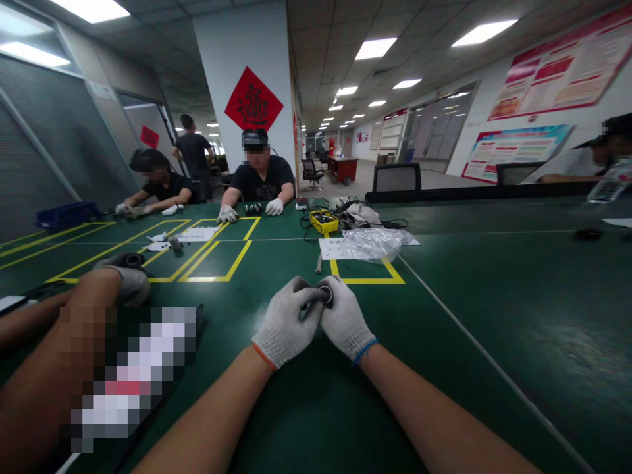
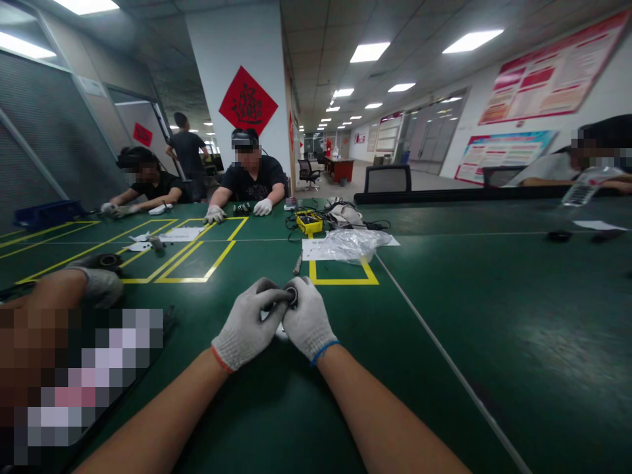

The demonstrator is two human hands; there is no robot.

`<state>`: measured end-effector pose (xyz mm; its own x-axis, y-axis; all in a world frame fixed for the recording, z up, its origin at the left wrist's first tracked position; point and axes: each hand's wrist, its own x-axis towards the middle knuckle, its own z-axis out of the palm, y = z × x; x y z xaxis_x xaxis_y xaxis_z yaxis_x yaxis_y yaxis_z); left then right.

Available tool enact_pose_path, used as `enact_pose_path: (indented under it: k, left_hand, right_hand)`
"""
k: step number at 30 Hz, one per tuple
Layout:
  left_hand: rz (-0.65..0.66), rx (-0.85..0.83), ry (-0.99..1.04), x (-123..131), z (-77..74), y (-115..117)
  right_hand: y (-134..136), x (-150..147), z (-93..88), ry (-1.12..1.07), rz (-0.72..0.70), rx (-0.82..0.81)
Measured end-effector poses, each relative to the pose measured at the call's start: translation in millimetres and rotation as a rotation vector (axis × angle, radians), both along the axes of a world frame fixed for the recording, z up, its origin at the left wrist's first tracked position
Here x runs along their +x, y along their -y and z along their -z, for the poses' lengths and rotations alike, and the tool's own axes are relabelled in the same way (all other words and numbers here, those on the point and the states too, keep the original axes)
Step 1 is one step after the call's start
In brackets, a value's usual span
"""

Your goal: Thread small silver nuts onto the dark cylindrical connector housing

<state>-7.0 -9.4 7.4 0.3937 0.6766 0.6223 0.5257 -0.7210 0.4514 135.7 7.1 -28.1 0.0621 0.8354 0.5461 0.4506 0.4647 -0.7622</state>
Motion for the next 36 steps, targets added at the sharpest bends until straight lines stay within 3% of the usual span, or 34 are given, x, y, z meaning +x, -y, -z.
enact_pose_path:
  k: [9, 17, 26, 36]
  left_hand:
    - [-0.029, -0.160, 0.039, 4, -4.5, -2]
    - [-0.046, -0.245, 0.035, 6, 3.2, -8]
    - [-0.171, -0.377, 0.318, 5, 15.1, -17]
    - [-0.123, -0.379, 0.345, 4, 15.3, -22]
  right_hand:
    - [4, -1, -2.8, 0.129, 0.039, 0.045]
    - [2, 2, 0.6, 0.169, 0.041, 0.015]
    - [0, 3, 0.6, -0.043, 0.015, 0.012]
    - [3, 5, -4.0, -0.108, -0.072, -0.087]
